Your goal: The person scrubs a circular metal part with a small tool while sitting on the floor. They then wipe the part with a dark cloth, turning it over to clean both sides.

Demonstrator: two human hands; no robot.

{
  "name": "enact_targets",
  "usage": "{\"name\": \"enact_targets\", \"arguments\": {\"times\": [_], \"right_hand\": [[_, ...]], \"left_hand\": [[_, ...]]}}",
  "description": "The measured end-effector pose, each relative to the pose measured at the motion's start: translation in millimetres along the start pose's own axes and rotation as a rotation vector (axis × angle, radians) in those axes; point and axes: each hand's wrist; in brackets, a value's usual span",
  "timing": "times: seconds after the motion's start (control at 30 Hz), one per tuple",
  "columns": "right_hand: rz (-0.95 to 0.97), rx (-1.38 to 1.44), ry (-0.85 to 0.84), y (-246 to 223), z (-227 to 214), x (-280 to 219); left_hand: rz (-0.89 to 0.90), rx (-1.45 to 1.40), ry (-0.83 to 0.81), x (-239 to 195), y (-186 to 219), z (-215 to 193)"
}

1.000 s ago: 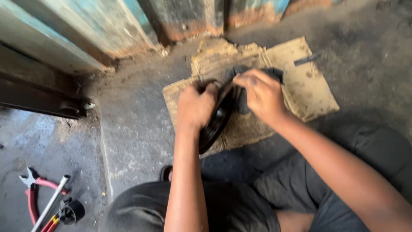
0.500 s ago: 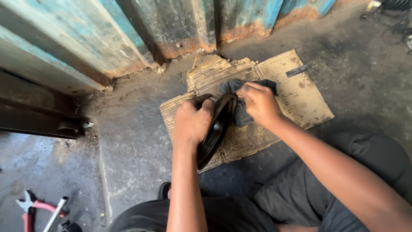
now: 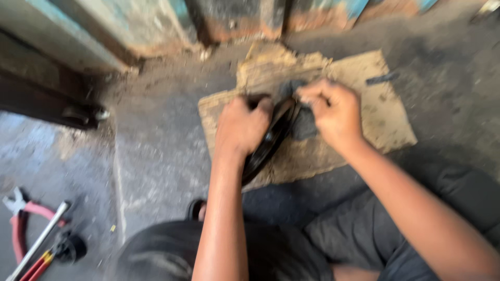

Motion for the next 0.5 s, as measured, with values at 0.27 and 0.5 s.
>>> {"name": "enact_targets", "arguments": {"times": [0.27, 0.5], "right_hand": [[0.048, -0.074, -0.02, 0.7, 1.7, -3.6], [0.286, 0.104, -0.052, 31.7, 12.7, -6.4]], "left_hand": [[0.056, -0.011, 0.026, -3.1, 0.6, 1.8], [0.005, -0.002, 0.012, -0.1, -2.2, 3.4]]}}
Point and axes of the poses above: each hand's wrist, its own x-axis towards the middle knuckle, its own z-axis out of the palm, y = z × x, and after that the axes turned 8 degrees about y, right-handed
